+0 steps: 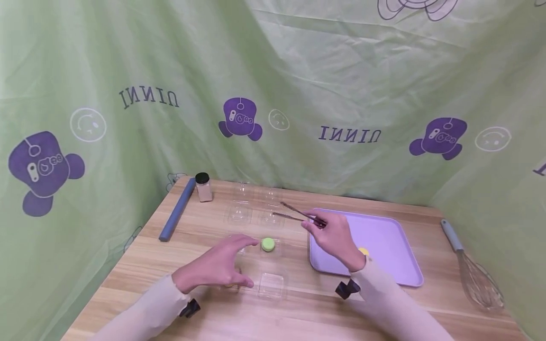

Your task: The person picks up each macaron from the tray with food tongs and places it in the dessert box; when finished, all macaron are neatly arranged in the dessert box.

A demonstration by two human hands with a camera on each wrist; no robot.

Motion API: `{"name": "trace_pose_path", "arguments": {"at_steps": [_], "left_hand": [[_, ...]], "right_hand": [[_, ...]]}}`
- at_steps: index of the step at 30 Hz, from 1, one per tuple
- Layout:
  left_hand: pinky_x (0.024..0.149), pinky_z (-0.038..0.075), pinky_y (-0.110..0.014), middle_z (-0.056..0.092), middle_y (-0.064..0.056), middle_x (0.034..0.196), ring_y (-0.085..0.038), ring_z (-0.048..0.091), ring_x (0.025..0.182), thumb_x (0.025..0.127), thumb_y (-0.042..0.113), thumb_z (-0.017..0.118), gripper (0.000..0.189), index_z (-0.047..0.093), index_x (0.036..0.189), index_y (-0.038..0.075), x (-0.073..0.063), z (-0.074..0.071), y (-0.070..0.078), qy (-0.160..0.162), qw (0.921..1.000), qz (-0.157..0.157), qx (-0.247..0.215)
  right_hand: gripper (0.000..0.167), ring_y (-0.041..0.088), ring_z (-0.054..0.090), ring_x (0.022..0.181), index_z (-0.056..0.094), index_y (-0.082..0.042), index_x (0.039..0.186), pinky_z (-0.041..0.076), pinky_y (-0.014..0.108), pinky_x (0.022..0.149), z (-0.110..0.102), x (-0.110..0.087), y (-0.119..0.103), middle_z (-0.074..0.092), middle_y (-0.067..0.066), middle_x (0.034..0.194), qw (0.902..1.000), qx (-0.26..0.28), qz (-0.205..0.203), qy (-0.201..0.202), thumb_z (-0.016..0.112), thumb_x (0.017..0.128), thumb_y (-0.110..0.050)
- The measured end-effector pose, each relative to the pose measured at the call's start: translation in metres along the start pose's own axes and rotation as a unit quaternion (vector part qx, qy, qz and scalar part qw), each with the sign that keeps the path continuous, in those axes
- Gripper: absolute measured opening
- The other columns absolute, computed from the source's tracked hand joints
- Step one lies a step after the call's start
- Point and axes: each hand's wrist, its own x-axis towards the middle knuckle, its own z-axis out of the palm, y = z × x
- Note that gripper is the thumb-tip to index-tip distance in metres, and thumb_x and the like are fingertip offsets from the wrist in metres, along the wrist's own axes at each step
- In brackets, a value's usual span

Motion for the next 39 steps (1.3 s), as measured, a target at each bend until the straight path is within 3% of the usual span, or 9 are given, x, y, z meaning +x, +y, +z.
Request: {"name": "trace_pose_path", "arguments": {"at_steps": [13,25,33,39], "left_hand": [[0.120,0.040,-0.052,0.049,-0.010,0.154,-0.028,0.046,0.143,0.067,0.043,0.091,0.095,0.051,0.147,0.012,0.009,0.025,0.004,-0.054,0.9983,0.007,0.020],[0.123,0.038,-0.049,0.051,-0.008,0.154,-0.027,0.045,0.145,0.067,0.043,0.090,0.093,0.052,0.146,0.012,0.012,0.034,0.002,-0.075,0.9956,0.024,0.052],[0.121,0.041,-0.047,0.055,-0.008,0.150,-0.027,0.048,0.142,0.067,0.042,0.090,0.089,0.055,0.143,0.010,0.013,0.038,0.000,-0.072,0.9946,0.033,0.068],[0.120,0.042,-0.045,0.056,-0.008,0.148,-0.026,0.051,0.139,0.067,0.043,0.090,0.089,0.056,0.142,0.009,0.014,0.040,0.001,-0.072,0.9940,0.031,0.076]], "right_hand": [[0.023,0.002,0.050,0.055,0.079,-0.013,0.107,0.042,0.021,0.050,-0.045,-0.018,0.040,0.068,-0.002,0.068,0.9902,-0.045,0.130,0.019,0.081,0.086,-0.023],[0.023,0.005,0.050,0.063,0.078,-0.015,0.110,0.039,0.019,0.058,-0.073,-0.052,0.073,0.067,0.000,0.072,0.9785,-0.079,0.189,0.024,0.078,0.089,-0.026],[0.023,0.004,0.046,0.066,0.078,-0.014,0.108,0.038,0.021,0.055,-0.083,-0.067,0.081,0.060,0.000,0.071,0.9693,-0.095,0.225,0.029,0.078,0.089,-0.026],[0.024,0.003,0.047,0.063,0.078,-0.011,0.107,0.038,0.022,0.053,-0.087,-0.076,0.084,0.066,0.002,0.075,0.9634,-0.103,0.246,0.026,0.078,0.088,-0.026]]}}
